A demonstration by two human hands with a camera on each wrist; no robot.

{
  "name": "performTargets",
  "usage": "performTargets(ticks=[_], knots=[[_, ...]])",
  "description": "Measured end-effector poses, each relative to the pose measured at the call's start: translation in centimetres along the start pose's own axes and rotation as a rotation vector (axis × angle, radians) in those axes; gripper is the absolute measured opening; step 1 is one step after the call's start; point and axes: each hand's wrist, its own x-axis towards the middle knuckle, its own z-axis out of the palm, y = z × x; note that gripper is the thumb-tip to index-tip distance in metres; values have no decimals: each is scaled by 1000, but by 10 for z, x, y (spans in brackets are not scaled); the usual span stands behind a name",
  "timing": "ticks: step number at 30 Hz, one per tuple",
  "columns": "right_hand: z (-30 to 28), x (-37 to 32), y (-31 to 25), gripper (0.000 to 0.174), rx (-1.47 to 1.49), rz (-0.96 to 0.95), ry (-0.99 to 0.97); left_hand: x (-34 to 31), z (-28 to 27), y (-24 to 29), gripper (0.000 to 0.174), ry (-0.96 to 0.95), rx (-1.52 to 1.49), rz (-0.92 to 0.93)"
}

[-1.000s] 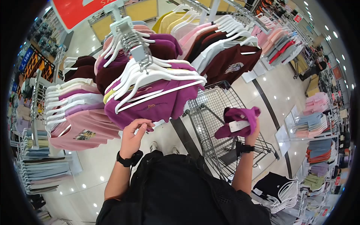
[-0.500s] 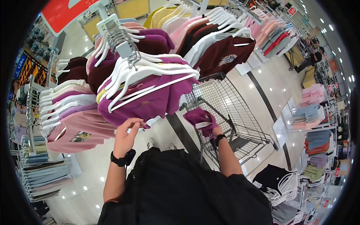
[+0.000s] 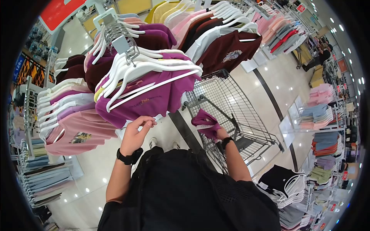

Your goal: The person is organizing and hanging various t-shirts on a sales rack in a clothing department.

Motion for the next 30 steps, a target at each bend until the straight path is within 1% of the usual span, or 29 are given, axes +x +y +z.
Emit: performTargets(ticks=[1,3,5,6,7,8,9,11,12,13,14,15,16,17,18,19,20,21,23,24,25,27,29,30], knots=[[-7,-1,-1,49,123,43,25,0,-1,1,20,12,-23,10],[-55,41,33,49,-275,-308,115,-2,-5,7,20,41,-39,15],[-91,12,-10,47,-53,-286,383,-5,-11,25,18,133,-21,64],[-105,-1,-30,42,229,-374,419,-7,-16,27,18,152,-12,64],[-110,-25,-62,39,353,-523,593,-9,-22,29,18,246,48,156],[-122,-31,-78,38,371,-632,620,-12,-27,31,18,339,110,248],[-134,-35,-89,37,389,-737,648,-14,-34,33,17,411,109,279],[-131,-56,-119,35,508,-692,588,-15,-49,45,16,581,188,393],[-127,-48,-116,33,499,-658,543,-13,-60,45,16,631,253,470],[-132,-7,-81,31,296,-601,538,-11,-68,49,17,678,311,459],[-117,12,-56,30,-50,-572,558,-4,-72,60,17,700,381,450],[-106,22,-47,29,-397,-540,572,3,-76,68,18,726,451,442],[-87,1,-64,27,-296,-578,425,9,-82,63,18,744,453,446],[-60,-35,-91,25,-198,-607,274,13,-90,53,18,695,452,407],[-43,-50,-105,26,-155,-624,232,16,-95,48,18,643,451,369],[-28,-61,-117,27,-110,-639,191,18,-96,51,22,594,535,362],[-17,-68,-130,26,-54,-643,148,22,-94,52,21,606,550,392],[-7,-87,-154,26,-22,-710,139,26,-92,51,20,615,565,424],[-3,-108,-197,26,-163,-736,175,28,-93,46,21,635,574,428],[0,-130,-228,25,-126,-923,225,28,-92,43,23,652,581,427],[-2,-136,-249,28,-123,-1062,243,28,-92,42,23,657,578,434],[-5,-149,-293,34,-112,-1294,275,26,-89,40,26,676,736,468],[-2,-154,-329,39,-155,-1401,296,25,-87,40,35,692,792,499],[2,-158,-343,42,-211,-1418,321,24,-87,42,38,689,811,491]])
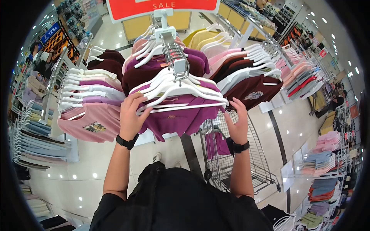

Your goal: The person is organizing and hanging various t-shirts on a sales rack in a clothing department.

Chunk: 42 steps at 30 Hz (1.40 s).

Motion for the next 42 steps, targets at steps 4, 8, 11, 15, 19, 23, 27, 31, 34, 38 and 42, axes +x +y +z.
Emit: performTargets(ticks=[4,8,11,15,19,23,27,31,34,38,42], knots=[[27,27,-10,43,56,-110,-124,-4,0,-4,45,-16,4,-20],[57,21,-13,26,55,-46,-111,-12,-2,-7,39,23,-69,-17],[66,17,-14,25,39,-64,-121,-20,-5,-2,34,62,-126,-40],[76,19,-11,20,91,-91,-78,-25,-4,0,31,98,-136,-40],[76,16,-11,21,114,-75,-130,-23,-5,0,28,125,-124,-50],[66,24,-21,21,82,-116,-88,-20,-10,1,24,101,-177,-47],[69,24,-8,23,102,-78,-148,-21,-6,-4,16,131,-215,-74],[68,28,-11,24,144,-91,-135,-14,-12,-4,11,97,-403,-244],[66,35,-27,26,160,2,-174,-5,-17,-5,10,9,-435,-296],[79,36,-21,27,101,18,-175,-3,-16,-11,15,-136,-397,-287],[77,38,-21,27,81,-75,-208,-5,-19,-19,22,-257,-476,-437]])
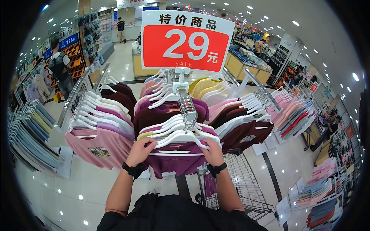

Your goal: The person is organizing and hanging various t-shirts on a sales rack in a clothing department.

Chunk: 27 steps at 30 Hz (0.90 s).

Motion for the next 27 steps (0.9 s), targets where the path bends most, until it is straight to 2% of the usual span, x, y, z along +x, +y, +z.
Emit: performTargets(ticks=[1,4,6,8,11,13,14,15,17,18,22,23,25,27], knots=[[-1,1,-2,29,10,-36,4,0,-2,-3,22,-41,-43,-62],[-9,7,-7,31,79,-111,-50,5,-6,-13,21,-93,-92,-78],[-8,6,-4,30,80,-52,-62,8,-10,-6,23,-167,-121,-148],[-9,4,-4,26,50,30,-60,10,-10,-28,23,-209,-174,-184],[-4,-2,18,23,32,3,-34,10,-11,-60,24,-270,-253,-170],[-7,-1,16,23,32,-11,-35,6,-12,-67,25,-245,-587,-177],[-9,-1,16,23,28,-10,-65,2,-11,-71,27,-229,-716,-261],[-10,-2,16,23,24,-7,-96,-2,-11,-75,27,-231,-715,-268],[-10,-2,14,23,32,-1,-102,-5,-13,-98,28,-181,-957,-287],[-10,-2,13,24,39,3,-107,-8,-14,-136,34,-169,-1025,-265],[-2,-4,18,23,65,24,-130,-32,6,-154,37,-36,-1186,-371],[3,-6,20,22,96,37,-136,-41,28,-162,33,96,-1017,-367],[10,-11,17,21,131,97,-161,-56,50,-176,25,-46,-795,-485],[20,-14,17,20,170,151,-179,-67,80,-166,27,-138,-622,-477]])
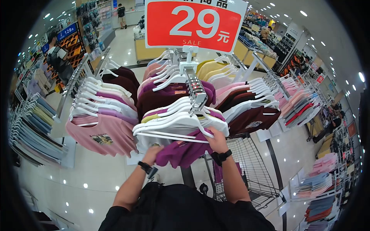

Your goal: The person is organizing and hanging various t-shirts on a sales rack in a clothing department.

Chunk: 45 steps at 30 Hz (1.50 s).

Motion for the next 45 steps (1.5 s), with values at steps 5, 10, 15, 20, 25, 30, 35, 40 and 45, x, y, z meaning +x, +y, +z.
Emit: performTargets(ticks=[5,10,15,20,25,30,35,40,45], knots=[[16,-16,34,15,183,-45,182,-12,49,8,39,-82,88,-73],[12,-52,47,19,175,187,217,-20,60,36,47,-139,144,-32],[13,-87,74,21,339,224,272,-20,71,30,48,-130,205,-69],[21,-144,121,23,190,547,231,-25,83,31,48,-153,247,-125],[44,-185,55,29,624,580,-106,-38,120,42,44,-301,364,55],[53,-178,-22,35,935,536,-229,-61,149,81,36,-587,250,104],[49,-189,-22,27,636,378,-201,-84,139,98,24,-641,321,260],[34,-186,-108,27,645,240,-18,-114,115,91,70,-562,179,476],[60,-201,-157,33,657,186,-56,-137,80,32,42,-791,249,-25]])
